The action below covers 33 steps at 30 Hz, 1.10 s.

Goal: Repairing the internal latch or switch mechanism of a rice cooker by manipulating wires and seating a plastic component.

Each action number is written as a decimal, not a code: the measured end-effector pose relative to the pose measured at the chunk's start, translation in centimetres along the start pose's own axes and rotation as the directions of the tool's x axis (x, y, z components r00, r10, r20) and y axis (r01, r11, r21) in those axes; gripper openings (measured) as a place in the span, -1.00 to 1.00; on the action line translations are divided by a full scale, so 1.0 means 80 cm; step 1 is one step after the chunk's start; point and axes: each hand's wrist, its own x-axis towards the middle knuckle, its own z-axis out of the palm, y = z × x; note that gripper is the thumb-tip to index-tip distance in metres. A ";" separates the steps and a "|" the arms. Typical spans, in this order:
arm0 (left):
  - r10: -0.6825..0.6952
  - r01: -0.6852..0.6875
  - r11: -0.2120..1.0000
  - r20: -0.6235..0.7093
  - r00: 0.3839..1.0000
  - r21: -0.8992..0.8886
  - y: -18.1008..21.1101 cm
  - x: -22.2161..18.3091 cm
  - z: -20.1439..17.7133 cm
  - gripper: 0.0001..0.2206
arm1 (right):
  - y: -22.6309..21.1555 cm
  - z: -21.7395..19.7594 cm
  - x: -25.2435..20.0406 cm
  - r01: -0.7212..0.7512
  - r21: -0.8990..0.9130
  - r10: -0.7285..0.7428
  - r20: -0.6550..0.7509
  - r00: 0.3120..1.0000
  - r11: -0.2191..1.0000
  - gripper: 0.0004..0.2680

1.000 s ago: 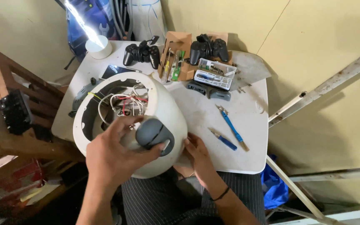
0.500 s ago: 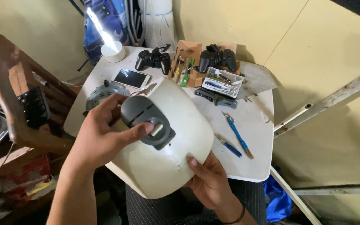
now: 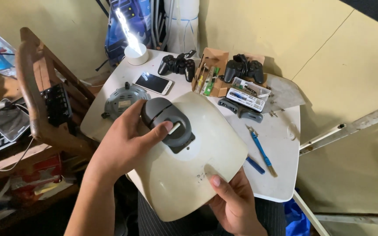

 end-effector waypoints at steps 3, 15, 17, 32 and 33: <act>0.041 -0.044 0.996 0.032 0.999 0.080 -0.017 0.008 -0.005 -0.67 | 0.002 0.005 -0.004 0.025 0.011 -0.025 0.019 1.000 1.000 -0.45; 0.296 -0.312 0.939 0.125 0.947 0.144 -0.038 0.008 -0.002 -0.16 | -0.018 0.067 0.004 -0.171 -0.067 0.079 -0.689 0.721 0.983 -0.34; 0.354 -0.366 0.919 0.102 0.930 0.146 -0.038 0.003 0.004 -0.27 | -0.019 0.071 0.006 -0.192 -0.058 0.092 -0.718 0.690 0.980 -0.35; 0.436 -0.437 0.896 0.035 0.899 0.083 -0.022 -0.007 0.010 -0.33 | -0.032 0.117 0.017 0.164 0.011 -0.161 -0.125 0.979 0.986 -0.39; 0.410 -0.412 0.906 0.041 0.911 0.095 -0.019 -0.010 0.009 -0.32 | -0.033 0.117 0.017 0.167 0.013 -0.164 -0.124 0.979 0.986 -0.39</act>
